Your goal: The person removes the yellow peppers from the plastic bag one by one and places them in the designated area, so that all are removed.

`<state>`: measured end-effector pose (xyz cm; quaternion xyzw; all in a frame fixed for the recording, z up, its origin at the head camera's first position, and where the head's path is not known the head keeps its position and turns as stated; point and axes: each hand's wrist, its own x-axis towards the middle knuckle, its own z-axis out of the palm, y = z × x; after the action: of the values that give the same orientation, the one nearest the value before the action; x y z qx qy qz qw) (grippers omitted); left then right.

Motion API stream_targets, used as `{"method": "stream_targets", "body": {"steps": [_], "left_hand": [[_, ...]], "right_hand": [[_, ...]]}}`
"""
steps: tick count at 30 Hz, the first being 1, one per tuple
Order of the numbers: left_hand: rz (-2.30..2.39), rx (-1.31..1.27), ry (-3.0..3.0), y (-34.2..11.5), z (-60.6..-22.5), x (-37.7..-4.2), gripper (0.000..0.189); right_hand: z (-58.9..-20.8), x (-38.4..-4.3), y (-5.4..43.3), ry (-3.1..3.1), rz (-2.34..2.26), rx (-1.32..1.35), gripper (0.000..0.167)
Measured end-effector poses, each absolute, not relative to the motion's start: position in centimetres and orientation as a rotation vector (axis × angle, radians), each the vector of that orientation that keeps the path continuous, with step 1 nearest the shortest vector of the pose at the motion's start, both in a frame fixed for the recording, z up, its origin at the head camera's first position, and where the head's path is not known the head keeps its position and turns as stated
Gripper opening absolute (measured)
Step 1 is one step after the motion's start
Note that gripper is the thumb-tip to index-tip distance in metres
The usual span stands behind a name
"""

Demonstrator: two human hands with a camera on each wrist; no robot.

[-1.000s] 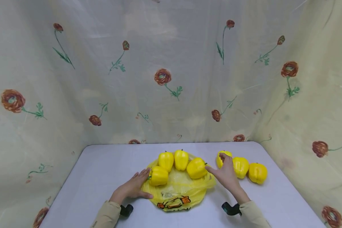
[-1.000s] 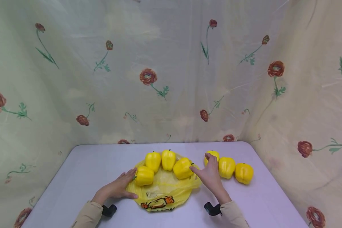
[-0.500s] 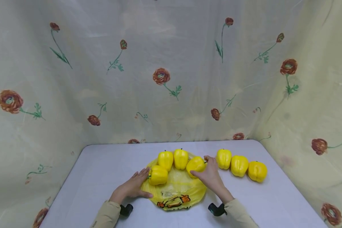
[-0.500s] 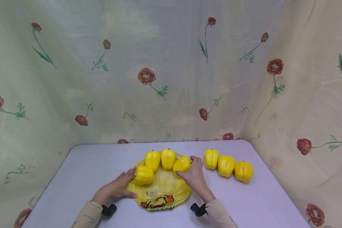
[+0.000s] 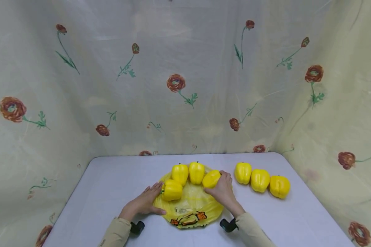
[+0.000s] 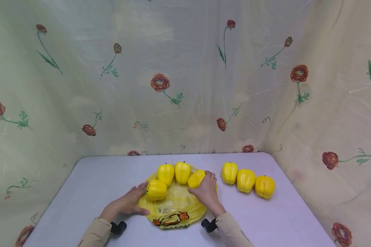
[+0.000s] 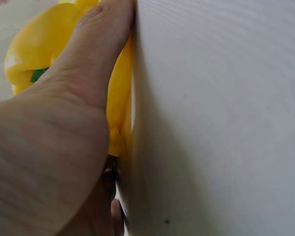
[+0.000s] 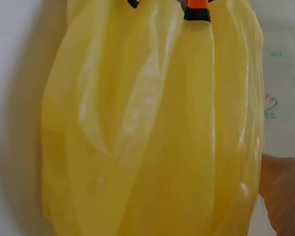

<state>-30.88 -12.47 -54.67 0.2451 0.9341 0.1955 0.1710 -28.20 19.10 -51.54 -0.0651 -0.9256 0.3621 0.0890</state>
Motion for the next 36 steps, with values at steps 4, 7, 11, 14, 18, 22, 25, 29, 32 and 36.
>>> {"method": "stream_targets", "body": {"steps": [4,7,11,14,18,22,25,29,32,36], "left_hand": [[0.564,0.713,2.660,-12.5,-54.6,-30.6,0.115],[0.579,0.726,2.654,-12.5,-54.6,-30.5,0.115],[0.588,0.721,2.636,-12.5,-54.5,-30.3,0.115],[0.585,0.713,2.637,-12.5,-54.6,-30.3,0.114],[0.585,0.705,2.645,-12.4,-54.7,-30.5,0.114],[0.578,0.687,2.643,-12.3,-54.5,-30.6,0.115],[0.568,0.676,2.640,-12.3,-54.5,-30.6,0.115],[0.568,0.672,2.639,-12.3,-54.5,-30.7,0.115],[0.578,0.680,2.639,-12.3,-54.4,-30.7,0.115],[0.586,0.692,2.637,-12.3,-54.3,-30.5,0.115]], "right_hand": [[-51.9,-28.6,19.4,-2.751,1.053,-0.191,0.097],[-52.2,-28.7,19.7,-2.743,1.044,-0.201,0.096],[-52.7,-28.9,19.9,-2.741,1.067,-0.219,0.093],[-52.9,-29.0,20.0,-2.746,1.100,-0.222,0.091],[-52.9,-29.1,20.2,-2.740,1.134,-0.212,0.091],[-52.9,-29.2,20.3,-2.744,1.155,-0.201,0.092],[-53.1,-29.2,20.4,-2.744,1.160,-0.185,0.093],[-53.2,-29.3,20.6,-2.744,1.160,-0.148,0.093],[-53.1,-29.4,20.7,-2.754,1.171,-0.113,0.094],[-52.9,-29.3,20.7,-2.766,1.172,-0.071,0.094]]}}
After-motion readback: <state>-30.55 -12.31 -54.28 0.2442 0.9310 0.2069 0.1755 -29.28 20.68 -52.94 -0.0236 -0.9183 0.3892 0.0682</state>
